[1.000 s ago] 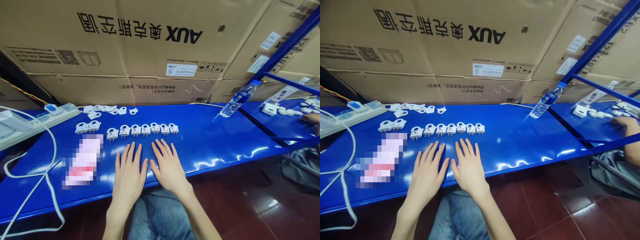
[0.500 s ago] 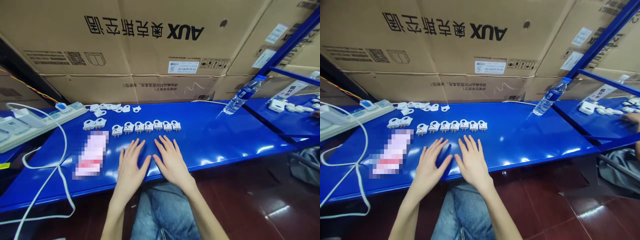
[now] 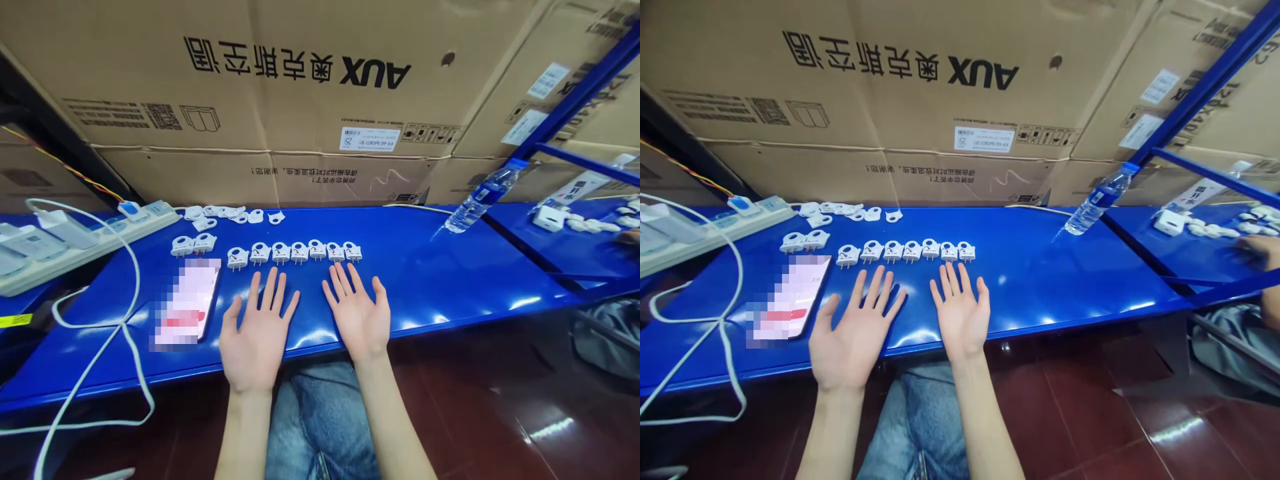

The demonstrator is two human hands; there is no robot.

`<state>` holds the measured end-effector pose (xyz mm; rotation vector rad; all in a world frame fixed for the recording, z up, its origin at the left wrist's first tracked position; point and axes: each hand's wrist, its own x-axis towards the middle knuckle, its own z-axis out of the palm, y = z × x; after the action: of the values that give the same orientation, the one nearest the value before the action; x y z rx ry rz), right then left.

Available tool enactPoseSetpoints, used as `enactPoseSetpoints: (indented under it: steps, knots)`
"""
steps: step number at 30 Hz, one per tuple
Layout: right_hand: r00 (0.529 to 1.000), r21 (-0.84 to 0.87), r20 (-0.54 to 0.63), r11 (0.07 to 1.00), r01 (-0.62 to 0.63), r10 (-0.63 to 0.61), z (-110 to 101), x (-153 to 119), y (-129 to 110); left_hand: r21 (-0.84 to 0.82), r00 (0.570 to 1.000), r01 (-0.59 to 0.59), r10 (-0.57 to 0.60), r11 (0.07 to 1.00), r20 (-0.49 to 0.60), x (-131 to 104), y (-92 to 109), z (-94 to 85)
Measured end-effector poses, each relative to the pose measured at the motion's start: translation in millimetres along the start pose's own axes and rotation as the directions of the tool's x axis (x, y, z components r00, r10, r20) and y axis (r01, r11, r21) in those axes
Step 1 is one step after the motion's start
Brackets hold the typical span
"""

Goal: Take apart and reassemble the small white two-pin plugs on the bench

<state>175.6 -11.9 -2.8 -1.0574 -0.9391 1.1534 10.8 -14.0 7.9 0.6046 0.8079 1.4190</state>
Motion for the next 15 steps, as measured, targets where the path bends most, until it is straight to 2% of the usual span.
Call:
enactPoseSetpoints:
  steps: [3,7,11,13,14,15]
  knots:
    - [0.998,0.133,-0.012,0.990,-0.055,0.057,-4,4,-1,0.006,0.999,-0.017,0.017,1.000,-0.039,0,0,0.9]
    - [0.985,0.343,-0.054,0.930,-0.135,0.163,-1,3,-4,0.102,0.998,-0.004,0.010,0.995,-0.058,0,0,5.1]
    - [0.987,0.288,-0.046,0.948,-0.135,0.154,7,-1,-2,0.238,0.999,-0.030,0.036,0.971,-0.023,-1,-5,10.3]
    - [0.993,0.203,-0.024,0.974,-0.104,0.111,10,-2,0,0.428,0.994,-0.107,0.096,0.897,0.048,-2,-8,11.1]
    - [0.996,0.149,-0.007,0.985,-0.088,0.090,11,-3,1,0.557,0.985,-0.171,0.137,0.813,0.103,-2,-10,10.5]
    - [0.998,0.081,0.019,0.995,-0.066,0.065,11,-4,1,0.686,0.968,-0.251,0.181,0.683,0.174,-1,-10,9.1]
